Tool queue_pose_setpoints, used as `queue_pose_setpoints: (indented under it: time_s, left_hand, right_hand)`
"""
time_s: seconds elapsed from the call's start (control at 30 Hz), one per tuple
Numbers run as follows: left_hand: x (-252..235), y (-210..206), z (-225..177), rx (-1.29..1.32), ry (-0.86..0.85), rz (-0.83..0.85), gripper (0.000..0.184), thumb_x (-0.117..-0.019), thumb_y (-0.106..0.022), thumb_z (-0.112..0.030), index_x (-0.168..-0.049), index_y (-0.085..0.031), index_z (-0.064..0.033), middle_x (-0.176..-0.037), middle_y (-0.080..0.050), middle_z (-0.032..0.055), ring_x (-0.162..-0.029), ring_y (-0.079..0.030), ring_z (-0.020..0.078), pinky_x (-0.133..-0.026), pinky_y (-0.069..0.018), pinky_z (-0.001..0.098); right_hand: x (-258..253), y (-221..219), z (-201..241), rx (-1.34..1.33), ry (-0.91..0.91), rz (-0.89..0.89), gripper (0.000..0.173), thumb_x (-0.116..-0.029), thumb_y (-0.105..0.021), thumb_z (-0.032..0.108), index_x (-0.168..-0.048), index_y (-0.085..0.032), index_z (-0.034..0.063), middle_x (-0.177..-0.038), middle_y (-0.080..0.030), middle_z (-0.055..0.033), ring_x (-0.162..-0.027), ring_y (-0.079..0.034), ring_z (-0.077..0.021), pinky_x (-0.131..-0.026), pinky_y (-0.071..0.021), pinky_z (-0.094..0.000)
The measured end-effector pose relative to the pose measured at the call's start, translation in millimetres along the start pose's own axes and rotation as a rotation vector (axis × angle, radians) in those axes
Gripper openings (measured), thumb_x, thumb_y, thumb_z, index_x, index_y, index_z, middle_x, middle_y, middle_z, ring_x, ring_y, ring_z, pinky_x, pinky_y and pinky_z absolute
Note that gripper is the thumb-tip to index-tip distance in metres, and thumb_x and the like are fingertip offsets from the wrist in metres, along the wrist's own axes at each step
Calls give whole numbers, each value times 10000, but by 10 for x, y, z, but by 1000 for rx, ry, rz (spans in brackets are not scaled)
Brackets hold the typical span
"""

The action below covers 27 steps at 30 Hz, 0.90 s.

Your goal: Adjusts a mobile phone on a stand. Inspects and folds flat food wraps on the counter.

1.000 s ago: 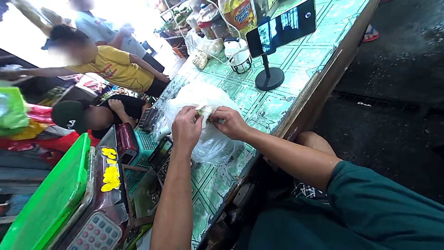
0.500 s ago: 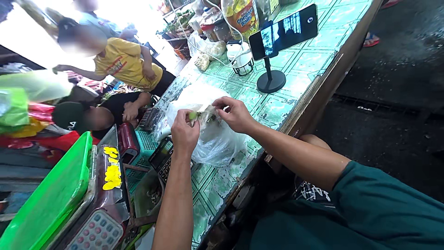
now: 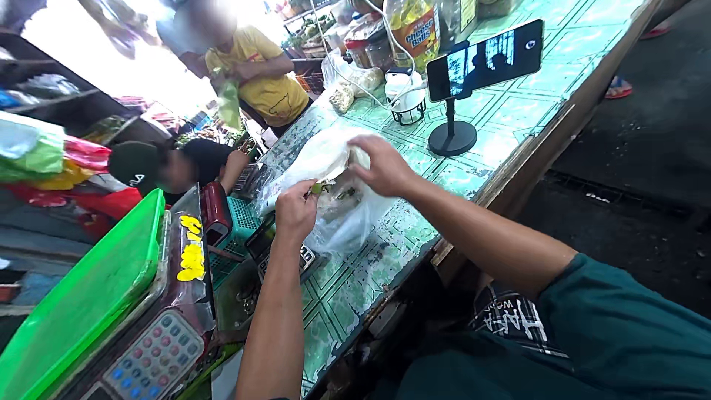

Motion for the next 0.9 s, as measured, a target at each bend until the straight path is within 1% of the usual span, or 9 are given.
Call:
queue_pose_setpoints:
  time_s: [0.1, 0.2, 0.3, 0.37, 0.5, 0.67, 0.8, 0.83, 0.9]
  left_hand:
    - [54, -16, 27, 15, -69, -26, 246, -975, -621, -48, -1173, -761, -87, -1164, -754, 84, -1043, -731, 191, -940, -590, 456]
    - [83, -15, 84, 34, -57, -23, 252, -975, -618, -59, -1182, -757, -90, -1226, -737, 64, -1122, -707, 158, -994, -579, 413]
    - [65, -91, -122, -149, 9, 33, 316, -947, -642, -59, -1256, -705, -55, -1304, -695, 123, -1177, -687, 276, -1001, -558, 506]
    - [25, -205, -325, -273, 46, 65, 423, -916, -667, -56, -1339, -660, -46, -1371, -657, 147, -1238, -652, 326, -1016, -537, 537]
    - [-200, -344, -572, -352, 124, 100, 395, -927, -688, -138, -1312, -675, -53, -1365, -659, 131, -1220, -655, 306, -993, -544, 521]
    - [-463, -487, -672, -392, 249, 116, 296, -953, -655, -221, -1184, -713, -44, -1211, -704, 138, -1096, -682, 331, -906, -559, 543]
    - [-359, -464, -629, -331, 2, 6, 286, -973, -605, -181, -1198, -751, -84, -1242, -731, 91, -1103, -709, 286, -916, -571, 534]
    - [-279, -396, -553, -257, -83, 0, 303, -976, -598, -161, -1231, -750, -102, -1288, -722, 70, -1150, -704, 254, -957, -568, 521]
    - [-115, -218, -320, -14, -192, 59, 339, -977, -572, -101, -1266, -745, -134, -1354, -692, 25, -1254, -655, 166, -1060, -547, 454]
  right_hand:
    - [-473, 203, -249, 2, -136, 54, 442, -1010, -610, 245, -1417, -595, 73, -1434, -598, -162, -1372, -538, -318, -1154, -423, -552]
    - [-683, 22, -410, 29, -234, 247, 386, -1043, -559, 330, -1301, -672, 66, -1238, -687, -204, -1187, -648, -382, -1009, -493, -643]
    - [-813, -230, -430, 13, -192, 348, 383, -1077, -480, 329, -1242, -695, 58, -1189, -702, -194, -1170, -654, -365, -1002, -492, -630]
    - [-891, -368, -534, -208, -223, 352, 403, -1104, -437, 296, -1309, -664, 33, -1254, -680, -203, -1206, -637, -335, -1044, -478, -582]
    - [-926, -509, -774, -526, -338, 300, 407, -1103, -448, 319, -1341, -645, 54, -1292, -665, -176, -1194, -635, -270, -1028, -495, -510]
    - [-908, -604, -927, -521, -435, 325, 432, -1091, -473, 401, -1239, -684, 55, -1166, -690, -159, -1071, -659, -262, -928, -526, -518]
    - [-889, -551, -1055, -376, -435, 266, 335, -1059, -547, 325, -1136, -706, 40, -1095, -695, -175, -1031, -660, -298, -913, -518, -557]
    - [-819, -451, -1036, -308, -435, 255, 312, -1043, -574, 302, -1112, -720, 35, -1091, -699, -190, -1044, -662, -326, -925, -510, -587]
    - [-545, -207, -921, -230, -431, 258, 259, -1014, -603, 259, -1019, -726, 30, -972, -695, -181, -920, -666, -320, -828, -526, -579]
Point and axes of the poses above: each hand's wrist, its own x-axis away from the middle knuckle, its own y-axis out of the back of the hand, z = x × y, the point moved 9 cm from there along -x, towards the middle knuckle
